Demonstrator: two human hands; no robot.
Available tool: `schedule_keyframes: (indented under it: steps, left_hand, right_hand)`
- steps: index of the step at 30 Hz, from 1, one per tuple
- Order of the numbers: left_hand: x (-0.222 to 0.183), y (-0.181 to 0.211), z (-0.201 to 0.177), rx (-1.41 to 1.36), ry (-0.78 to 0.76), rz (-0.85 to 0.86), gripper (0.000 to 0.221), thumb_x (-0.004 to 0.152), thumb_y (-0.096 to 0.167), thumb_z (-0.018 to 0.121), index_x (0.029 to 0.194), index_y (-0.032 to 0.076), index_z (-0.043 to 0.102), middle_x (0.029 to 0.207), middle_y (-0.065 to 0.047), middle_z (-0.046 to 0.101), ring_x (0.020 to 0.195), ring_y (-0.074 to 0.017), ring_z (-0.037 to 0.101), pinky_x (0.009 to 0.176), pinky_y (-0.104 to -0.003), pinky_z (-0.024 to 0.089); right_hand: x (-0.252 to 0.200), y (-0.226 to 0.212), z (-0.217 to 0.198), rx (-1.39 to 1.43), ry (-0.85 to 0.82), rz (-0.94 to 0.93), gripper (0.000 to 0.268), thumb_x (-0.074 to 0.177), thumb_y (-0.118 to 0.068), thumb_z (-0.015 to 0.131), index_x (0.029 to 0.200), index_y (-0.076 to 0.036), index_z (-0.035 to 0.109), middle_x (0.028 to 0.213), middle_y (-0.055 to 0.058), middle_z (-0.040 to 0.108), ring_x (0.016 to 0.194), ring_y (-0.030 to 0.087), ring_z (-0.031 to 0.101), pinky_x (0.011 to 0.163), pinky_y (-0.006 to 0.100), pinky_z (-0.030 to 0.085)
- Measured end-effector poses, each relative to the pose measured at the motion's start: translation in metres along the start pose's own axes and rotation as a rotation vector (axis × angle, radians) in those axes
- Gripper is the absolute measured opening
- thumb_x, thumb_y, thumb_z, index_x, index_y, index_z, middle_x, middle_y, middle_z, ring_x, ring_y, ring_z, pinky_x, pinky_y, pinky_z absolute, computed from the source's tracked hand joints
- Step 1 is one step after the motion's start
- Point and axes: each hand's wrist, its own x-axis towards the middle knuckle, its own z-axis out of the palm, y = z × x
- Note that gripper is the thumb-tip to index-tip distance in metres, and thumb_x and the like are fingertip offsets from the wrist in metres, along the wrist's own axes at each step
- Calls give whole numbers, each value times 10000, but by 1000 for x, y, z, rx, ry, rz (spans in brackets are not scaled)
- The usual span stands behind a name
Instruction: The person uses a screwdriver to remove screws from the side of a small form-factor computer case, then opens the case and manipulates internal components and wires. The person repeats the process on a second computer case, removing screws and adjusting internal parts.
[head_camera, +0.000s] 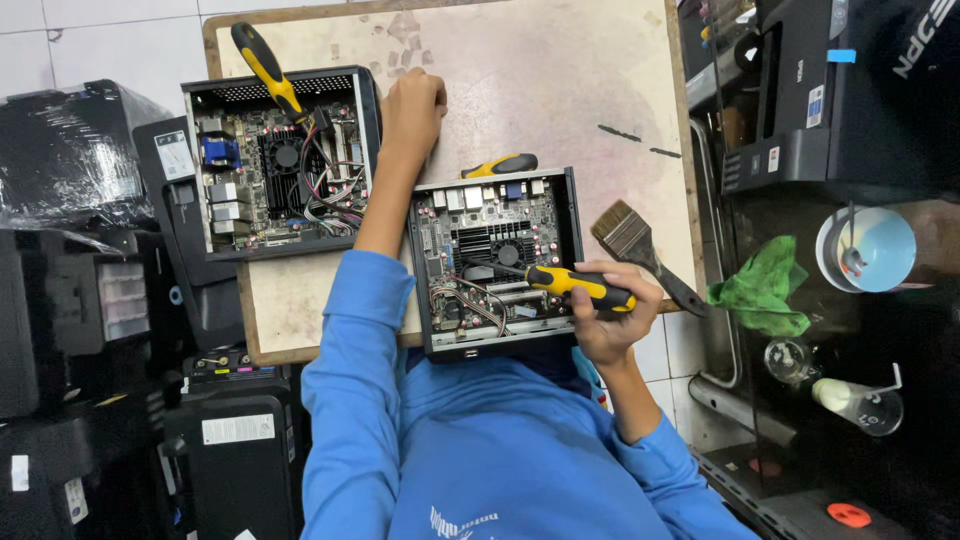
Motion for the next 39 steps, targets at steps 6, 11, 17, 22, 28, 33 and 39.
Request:
schedule_keyframes:
  steps: [6, 11, 17, 22, 28, 33, 39]
  left_hand:
    - [-26, 38, -39, -127, 21, 163, 300, 715, 177, 732, 946, 37, 599, 937, -130, 570, 858, -264, 545, 739, -373, 458]
    - [-65, 71, -40, -354, -392, 500, 683, 717, 617, 551, 1096, 49, 547, 955, -105, 558, 791, -201, 535, 610, -284, 459]
    - [-72, 71, 0, 42, 123, 745, 225, 857, 181, 591, 783, 33, 439, 732, -100, 407, 574, -267, 438, 376, -379, 350]
    - [-75, 73, 6, 202, 82, 594, 229, 724, 53, 578, 930, 89, 484, 720, -54, 461, 566, -216, 516, 367, -331, 381]
    - [-77, 72, 9, 285, 128, 453, 270, 602, -69, 541, 812, 83, 468, 674, -60, 461, 470, -202, 479, 342, -314, 383]
    - [-85, 75, 12, 408, 101, 339, 447, 648, -44, 564, 1073, 66, 477, 696, -31, 500, 483, -171, 509, 359, -303, 406]
    - [-125, 80, -7, 454, 10, 130, 547, 714, 28, 560, 1236, 58, 402, 726, -18, 550, 489, -194, 580, 375, -315, 443]
  right_hand:
    - [8, -13, -2, -36, 247, -35, 356, 797, -242, 583, 957, -71, 315, 681, 184, 541, 582, 253, 561, 623, 344, 457]
    - [11, -3, -34, -38, 643, 21, 479, 826, -334, 633, 1111, -79, 347, 666, 148, 500, 500, 195, 481, 423, 246, 317]
    - [30, -23, -54, -132, 769, 0, 286, 843, -270, 528, 925, -40, 378, 774, 64, 310, 640, 163, 339, 563, 270, 264]
    - [29, -18, -65, -159, 775, -14, 246, 827, -225, 524, 918, -49, 378, 749, 69, 315, 606, 174, 347, 566, 274, 296]
    - [29, -20, -72, -215, 752, -19, 244, 836, -222, 507, 903, -30, 372, 778, 74, 308, 618, 172, 326, 561, 272, 291]
    - [27, -17, -73, -223, 746, -33, 260, 840, -231, 512, 904, -22, 371, 738, 86, 324, 564, 182, 334, 530, 286, 283]
    - [25, -15, -78, -208, 735, 2, 275, 847, -256, 518, 913, -37, 366, 729, 93, 336, 538, 197, 366, 530, 292, 310]
